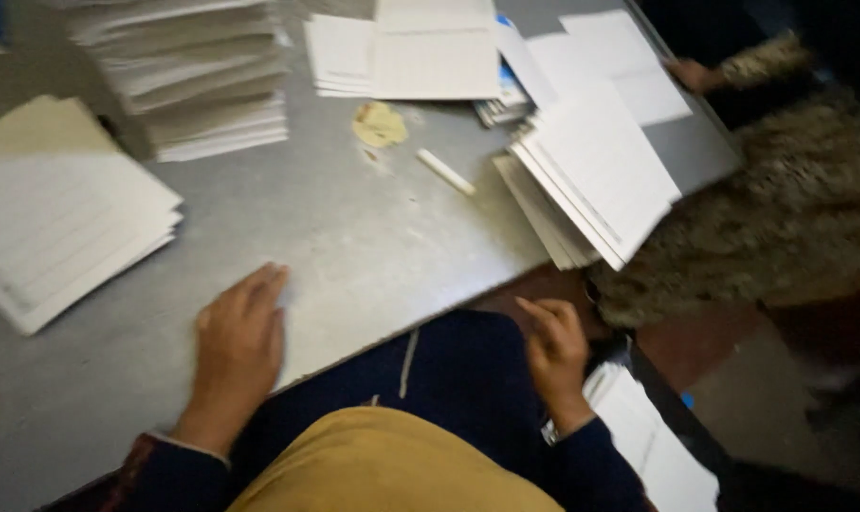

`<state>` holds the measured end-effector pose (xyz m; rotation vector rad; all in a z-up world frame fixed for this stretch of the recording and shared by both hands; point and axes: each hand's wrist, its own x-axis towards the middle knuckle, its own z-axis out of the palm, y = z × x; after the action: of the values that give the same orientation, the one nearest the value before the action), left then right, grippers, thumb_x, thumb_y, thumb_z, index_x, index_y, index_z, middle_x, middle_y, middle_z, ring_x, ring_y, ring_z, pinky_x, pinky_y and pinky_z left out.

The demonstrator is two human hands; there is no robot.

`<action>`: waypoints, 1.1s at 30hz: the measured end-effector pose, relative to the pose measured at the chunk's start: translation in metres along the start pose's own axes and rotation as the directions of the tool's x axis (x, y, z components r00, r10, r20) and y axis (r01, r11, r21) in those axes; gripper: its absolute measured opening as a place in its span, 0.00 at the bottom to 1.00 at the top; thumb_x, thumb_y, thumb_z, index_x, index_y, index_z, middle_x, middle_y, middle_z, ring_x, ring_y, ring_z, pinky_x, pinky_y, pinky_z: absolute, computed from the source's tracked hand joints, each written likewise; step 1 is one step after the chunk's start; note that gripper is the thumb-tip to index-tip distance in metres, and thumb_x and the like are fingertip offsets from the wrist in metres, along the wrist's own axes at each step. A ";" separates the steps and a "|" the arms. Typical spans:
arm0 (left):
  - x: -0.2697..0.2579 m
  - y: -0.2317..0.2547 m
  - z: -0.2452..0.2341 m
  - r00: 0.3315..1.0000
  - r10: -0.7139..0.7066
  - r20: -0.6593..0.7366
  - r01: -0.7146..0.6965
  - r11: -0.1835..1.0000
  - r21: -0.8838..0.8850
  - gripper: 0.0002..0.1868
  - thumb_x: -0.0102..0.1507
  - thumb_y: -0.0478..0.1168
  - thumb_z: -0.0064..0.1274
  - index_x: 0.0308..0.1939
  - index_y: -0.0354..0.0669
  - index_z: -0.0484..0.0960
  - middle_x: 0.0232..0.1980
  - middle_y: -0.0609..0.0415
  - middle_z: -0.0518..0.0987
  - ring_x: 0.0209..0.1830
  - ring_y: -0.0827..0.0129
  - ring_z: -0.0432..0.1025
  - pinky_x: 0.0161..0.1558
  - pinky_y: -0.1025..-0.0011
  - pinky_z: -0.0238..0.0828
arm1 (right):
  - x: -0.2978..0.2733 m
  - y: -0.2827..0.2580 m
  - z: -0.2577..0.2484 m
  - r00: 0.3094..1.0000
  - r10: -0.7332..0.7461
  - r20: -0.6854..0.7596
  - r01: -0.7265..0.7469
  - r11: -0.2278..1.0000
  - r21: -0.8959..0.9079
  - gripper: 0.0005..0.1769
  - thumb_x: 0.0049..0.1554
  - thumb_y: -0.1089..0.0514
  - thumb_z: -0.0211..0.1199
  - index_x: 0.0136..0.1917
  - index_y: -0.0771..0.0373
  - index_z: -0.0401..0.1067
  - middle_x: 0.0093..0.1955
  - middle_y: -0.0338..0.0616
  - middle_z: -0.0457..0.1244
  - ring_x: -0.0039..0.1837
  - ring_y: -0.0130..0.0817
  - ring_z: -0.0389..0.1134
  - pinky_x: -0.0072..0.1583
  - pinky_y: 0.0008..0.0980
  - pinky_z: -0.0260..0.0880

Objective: The person repeatedly picks up folded paper forms, applies glue to the fold with a glue stick, and places the glued forms into a stack on the floor. The process is repeated for multiple forms throughout the clip.

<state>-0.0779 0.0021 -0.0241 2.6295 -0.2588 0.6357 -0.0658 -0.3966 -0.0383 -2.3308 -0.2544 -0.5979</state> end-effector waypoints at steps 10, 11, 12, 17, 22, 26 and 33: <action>-0.008 -0.004 0.003 0.988 0.134 0.072 -0.135 0.991 0.020 0.25 0.62 0.29 0.55 0.65 0.27 0.78 0.65 0.36 0.78 0.62 0.44 0.71 0.63 0.50 0.65 | -0.163 0.123 -0.158 0.834 0.533 -0.145 -0.551 0.786 -0.280 0.25 0.43 0.73 0.52 0.50 0.57 0.77 0.48 0.40 0.65 0.38 0.30 0.61 0.47 0.30 0.62; -0.010 -0.004 0.006 0.985 0.146 0.088 -0.148 0.989 0.007 0.25 0.62 0.29 0.55 0.65 0.27 0.78 0.65 0.36 0.78 0.62 0.44 0.71 0.63 0.50 0.65 | -0.178 0.124 -0.164 0.821 0.550 -0.154 -0.570 0.771 -0.286 0.25 0.43 0.73 0.52 0.50 0.57 0.77 0.48 0.40 0.65 0.38 0.30 0.61 0.47 0.30 0.62; -0.013 -0.004 0.007 0.987 0.133 0.091 -0.138 0.989 0.049 0.26 0.62 0.30 0.55 0.66 0.28 0.79 0.66 0.37 0.78 0.63 0.45 0.71 0.62 0.51 0.64 | -0.185 0.129 -0.166 0.716 0.673 -0.183 -0.697 0.677 -0.236 0.24 0.44 0.73 0.51 0.50 0.58 0.77 0.50 0.39 0.66 0.38 0.29 0.60 0.47 0.30 0.62; -0.014 -0.003 0.005 0.982 0.146 0.121 -0.162 0.979 0.127 0.26 0.64 0.32 0.55 0.68 0.28 0.81 0.66 0.36 0.80 0.61 0.44 0.72 0.60 0.54 0.64 | -0.225 0.186 -0.162 0.417 0.902 -0.114 -0.904 0.424 0.052 0.24 0.43 0.76 0.51 0.51 0.64 0.76 0.49 0.49 0.67 0.45 0.39 0.66 0.47 0.33 0.70; -0.013 -0.013 0.012 0.975 0.214 0.060 -0.217 0.975 0.042 0.23 0.66 0.28 0.56 0.65 0.24 0.81 0.64 0.32 0.80 0.61 0.41 0.73 0.63 0.52 0.67 | -0.178 0.153 -0.134 0.176 0.973 0.147 -0.857 0.225 -0.464 0.52 0.46 0.37 0.63 0.75 0.62 0.48 0.74 0.58 0.51 0.70 0.54 0.56 0.66 0.44 0.57; -0.012 -0.012 0.012 0.975 0.219 0.039 -0.219 0.976 0.002 0.22 0.66 0.24 0.55 0.65 0.21 0.82 0.64 0.29 0.80 0.61 0.39 0.73 0.65 0.51 0.68 | -0.189 0.165 -0.117 0.282 0.927 0.248 -0.672 0.375 -0.638 0.60 0.40 0.35 0.72 0.73 0.66 0.49 0.69 0.64 0.53 0.68 0.58 0.56 0.64 0.47 0.58; -0.010 -0.004 0.006 0.989 0.125 0.080 -0.120 0.991 -0.065 0.20 0.66 0.25 0.55 0.63 0.20 0.83 0.64 0.28 0.78 0.63 0.40 0.71 0.66 0.52 0.66 | -0.205 0.190 -0.107 0.169 0.955 0.245 -0.754 0.285 -0.592 0.58 0.33 0.57 0.76 0.68 0.60 0.41 0.64 0.59 0.44 0.61 0.54 0.49 0.54 0.48 0.58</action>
<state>-0.0827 0.0037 -0.0350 2.6008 -0.4613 0.5486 -0.2176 -0.6116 -0.1814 -2.3767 1.0497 0.7754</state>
